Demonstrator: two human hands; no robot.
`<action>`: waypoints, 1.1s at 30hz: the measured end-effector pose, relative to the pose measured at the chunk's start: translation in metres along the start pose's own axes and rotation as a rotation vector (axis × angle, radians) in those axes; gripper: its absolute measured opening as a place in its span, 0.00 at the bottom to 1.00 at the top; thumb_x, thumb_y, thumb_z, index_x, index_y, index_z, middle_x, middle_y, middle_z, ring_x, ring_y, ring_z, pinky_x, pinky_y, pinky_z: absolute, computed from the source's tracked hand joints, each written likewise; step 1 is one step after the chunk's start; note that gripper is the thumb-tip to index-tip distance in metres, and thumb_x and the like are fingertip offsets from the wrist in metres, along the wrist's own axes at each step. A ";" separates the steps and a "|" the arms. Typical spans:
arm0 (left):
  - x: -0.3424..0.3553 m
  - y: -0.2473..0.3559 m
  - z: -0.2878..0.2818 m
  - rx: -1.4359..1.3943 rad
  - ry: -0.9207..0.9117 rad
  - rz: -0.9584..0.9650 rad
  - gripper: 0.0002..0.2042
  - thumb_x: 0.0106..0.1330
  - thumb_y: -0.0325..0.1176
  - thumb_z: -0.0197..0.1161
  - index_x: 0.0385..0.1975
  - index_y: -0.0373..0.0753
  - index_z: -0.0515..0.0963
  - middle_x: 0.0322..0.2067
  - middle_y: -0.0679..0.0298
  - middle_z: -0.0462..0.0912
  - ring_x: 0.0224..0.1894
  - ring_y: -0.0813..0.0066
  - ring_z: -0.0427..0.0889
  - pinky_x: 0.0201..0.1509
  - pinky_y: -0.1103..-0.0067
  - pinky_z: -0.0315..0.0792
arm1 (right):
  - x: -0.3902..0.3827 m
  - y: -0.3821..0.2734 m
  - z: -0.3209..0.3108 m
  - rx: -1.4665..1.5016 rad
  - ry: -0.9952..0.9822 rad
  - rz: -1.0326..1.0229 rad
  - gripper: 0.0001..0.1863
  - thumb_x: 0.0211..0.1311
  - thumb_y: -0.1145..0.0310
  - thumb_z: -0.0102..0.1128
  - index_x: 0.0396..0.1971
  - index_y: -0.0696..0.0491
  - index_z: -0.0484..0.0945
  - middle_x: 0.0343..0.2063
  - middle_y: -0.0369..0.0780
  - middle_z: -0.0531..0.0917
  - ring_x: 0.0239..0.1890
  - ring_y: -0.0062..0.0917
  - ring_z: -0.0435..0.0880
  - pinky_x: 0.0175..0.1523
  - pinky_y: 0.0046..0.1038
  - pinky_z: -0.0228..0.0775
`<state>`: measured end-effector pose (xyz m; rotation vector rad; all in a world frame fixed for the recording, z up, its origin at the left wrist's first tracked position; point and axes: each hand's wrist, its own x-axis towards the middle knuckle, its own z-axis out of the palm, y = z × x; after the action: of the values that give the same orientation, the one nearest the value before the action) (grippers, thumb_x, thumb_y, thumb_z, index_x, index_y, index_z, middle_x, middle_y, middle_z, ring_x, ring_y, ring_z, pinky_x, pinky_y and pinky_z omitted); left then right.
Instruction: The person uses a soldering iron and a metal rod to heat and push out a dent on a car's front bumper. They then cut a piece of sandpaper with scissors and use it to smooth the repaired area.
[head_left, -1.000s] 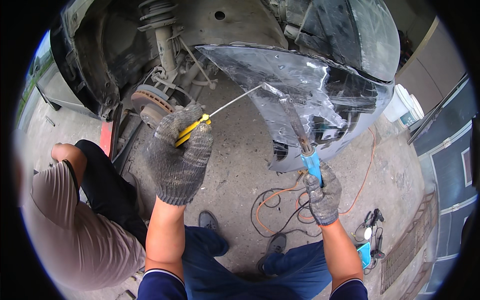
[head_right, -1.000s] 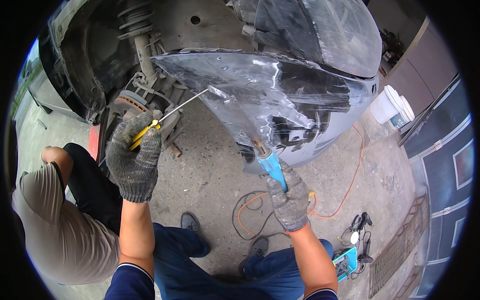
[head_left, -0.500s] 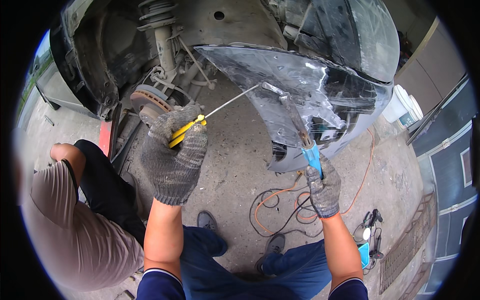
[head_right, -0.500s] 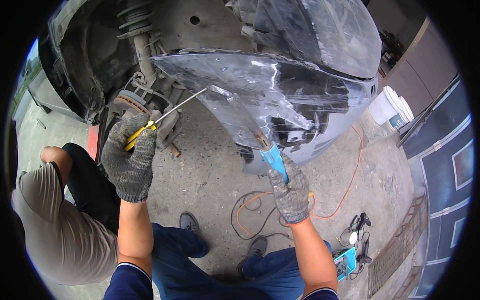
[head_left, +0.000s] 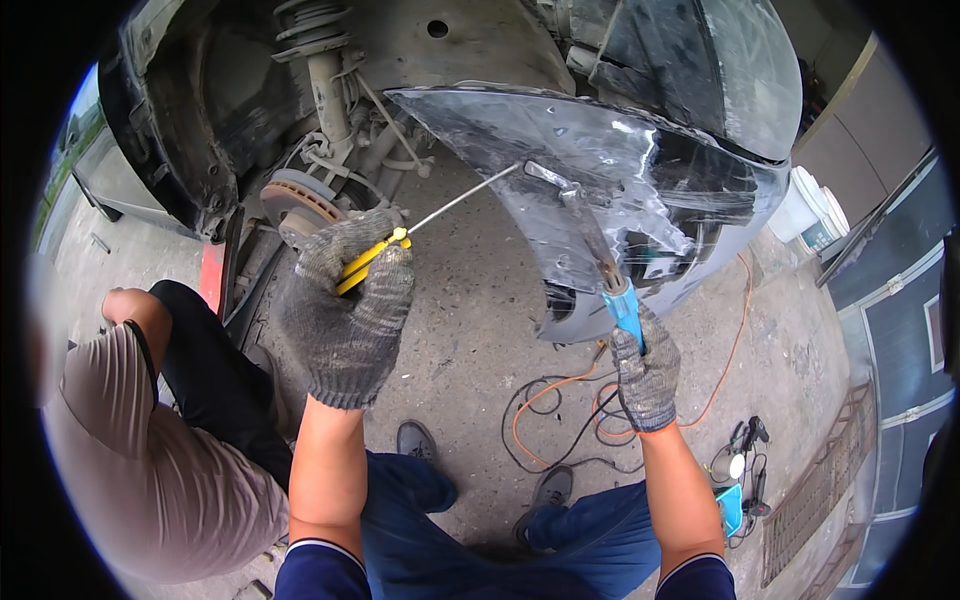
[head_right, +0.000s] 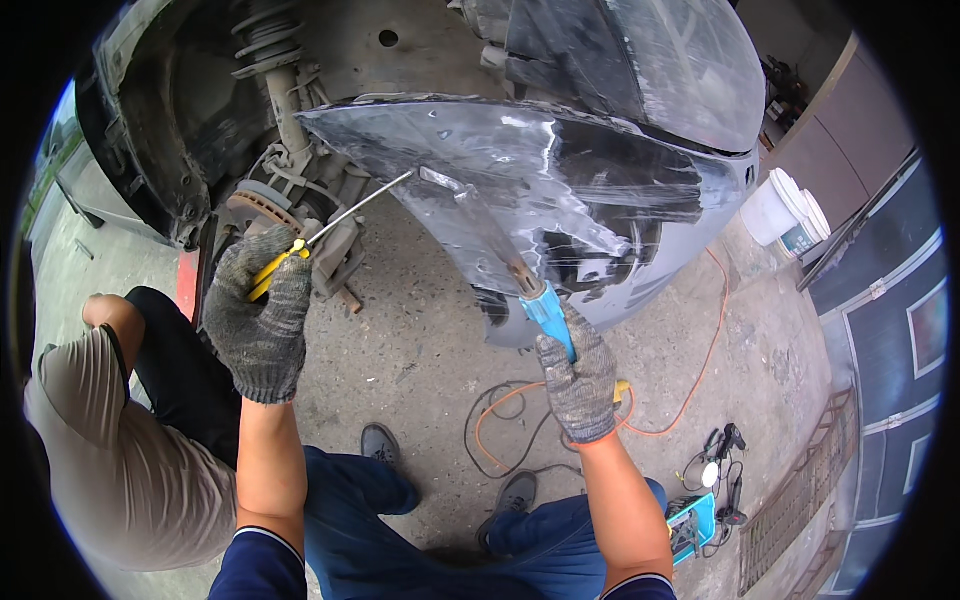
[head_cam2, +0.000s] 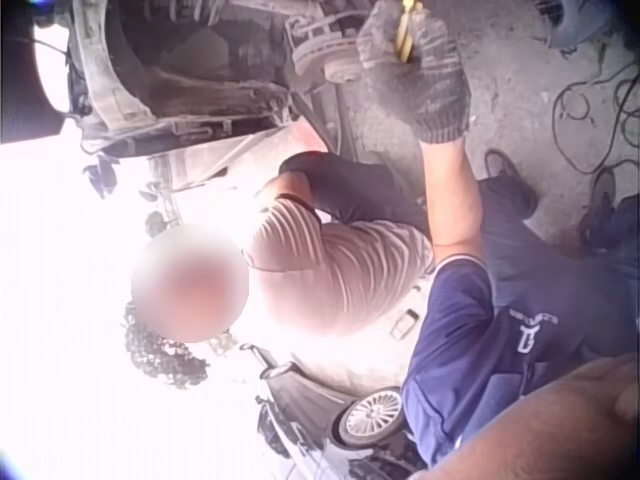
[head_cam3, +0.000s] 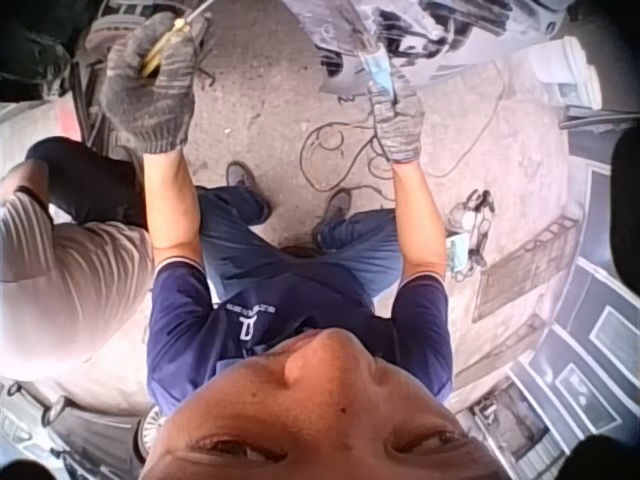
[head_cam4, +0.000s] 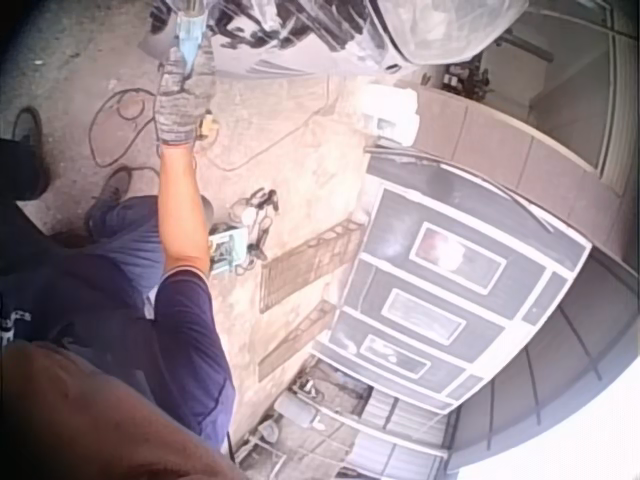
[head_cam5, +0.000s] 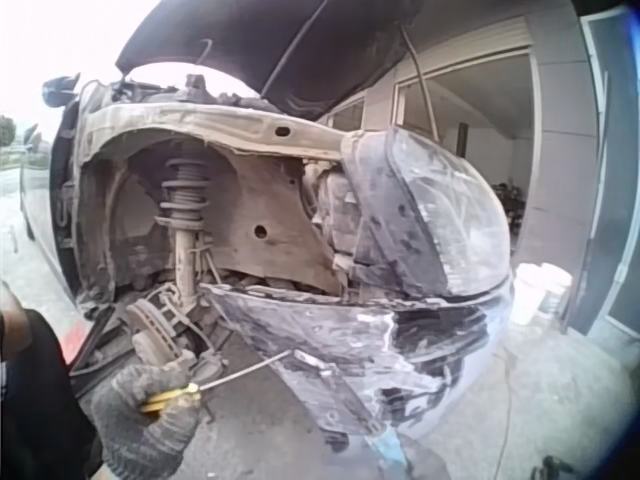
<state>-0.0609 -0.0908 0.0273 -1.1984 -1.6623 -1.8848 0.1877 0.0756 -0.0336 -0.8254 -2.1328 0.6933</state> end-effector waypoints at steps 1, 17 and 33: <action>-0.001 -0.002 0.000 0.018 -0.001 0.016 0.10 0.56 0.20 0.68 0.38 0.31 0.80 0.35 0.61 0.82 0.38 0.76 0.80 0.45 0.80 0.73 | 0.000 -0.001 0.000 0.016 0.005 0.001 0.21 0.62 0.64 0.61 0.53 0.58 0.74 0.42 0.47 0.82 0.43 0.32 0.81 0.50 0.32 0.71; 0.002 -0.002 -0.004 0.100 -0.052 0.040 0.11 0.55 0.23 0.69 0.39 0.34 0.80 0.38 0.58 0.85 0.41 0.73 0.83 0.48 0.77 0.75 | -0.008 0.001 0.001 0.252 -0.065 0.127 0.20 0.63 0.66 0.61 0.53 0.58 0.75 0.40 0.42 0.82 0.39 0.25 0.80 0.47 0.28 0.72; 0.001 0.011 -0.008 0.105 -0.008 -0.018 0.10 0.55 0.24 0.69 0.37 0.34 0.81 0.35 0.59 0.85 0.39 0.73 0.83 0.47 0.78 0.75 | -0.001 0.004 0.009 0.112 -0.057 0.127 0.21 0.63 0.62 0.60 0.52 0.58 0.75 0.39 0.45 0.82 0.39 0.31 0.81 0.47 0.31 0.72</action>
<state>-0.0559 -0.1003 0.0355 -1.1536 -1.7585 -1.7820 0.1828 0.0755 -0.0422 -0.8944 -2.0844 0.9040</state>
